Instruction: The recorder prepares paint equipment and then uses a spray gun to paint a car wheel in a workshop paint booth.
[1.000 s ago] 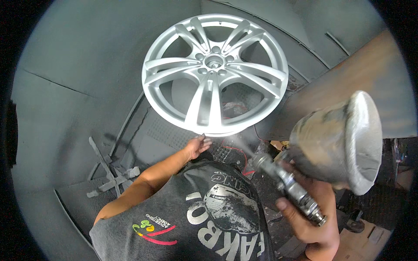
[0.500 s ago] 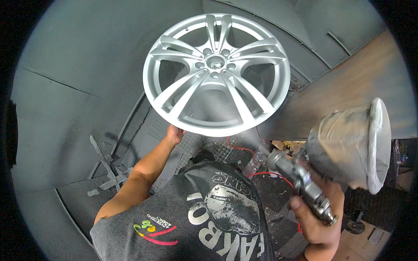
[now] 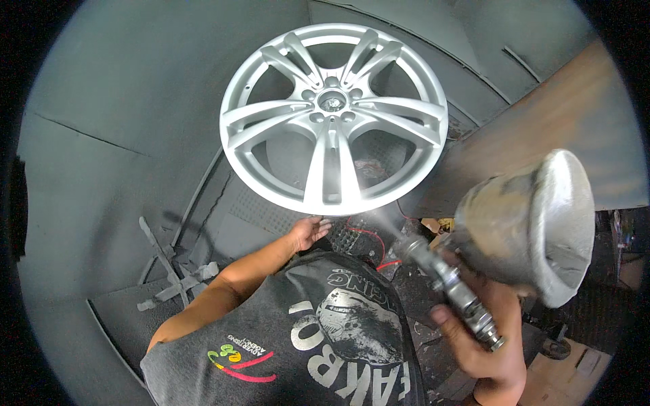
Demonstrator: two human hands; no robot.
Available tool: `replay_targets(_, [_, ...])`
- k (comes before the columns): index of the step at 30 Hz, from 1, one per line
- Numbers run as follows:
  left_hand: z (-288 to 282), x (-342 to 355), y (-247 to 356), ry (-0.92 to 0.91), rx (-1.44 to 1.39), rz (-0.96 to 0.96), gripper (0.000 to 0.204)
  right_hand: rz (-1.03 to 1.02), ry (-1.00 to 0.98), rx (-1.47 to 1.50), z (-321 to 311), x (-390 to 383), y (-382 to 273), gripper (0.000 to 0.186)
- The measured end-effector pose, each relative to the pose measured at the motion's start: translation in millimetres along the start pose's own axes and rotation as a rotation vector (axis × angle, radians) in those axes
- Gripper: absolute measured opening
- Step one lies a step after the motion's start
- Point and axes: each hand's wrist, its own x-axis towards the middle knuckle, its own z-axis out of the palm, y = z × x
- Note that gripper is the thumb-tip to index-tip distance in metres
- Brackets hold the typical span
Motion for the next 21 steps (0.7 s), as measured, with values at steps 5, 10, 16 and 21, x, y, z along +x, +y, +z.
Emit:
replay_targets(5, [-10.6,6.8,4.3,0.054,-0.120,0.031,0.030,-0.002,0.191,0.165,1.3,-0.6,3.8,0.066])
replay_targets(10, [-28.9,8.9,21.9,0.121,-0.211,0.166,0.026,-0.009,0.273,0.182,-1.3,-2.1,24.4,0.069])
replay_targets(16, [-39.7,17.2,34.4,0.160,-0.243,0.219,0.029,0.087,0.037,0.189,-11.8,-31.6,7.1,0.054])
replay_targets(21, [-42.3,18.2,24.2,0.077,-0.373,0.177,0.035,0.072,-0.114,0.201,-3.6,-18.6,6.9,0.087])
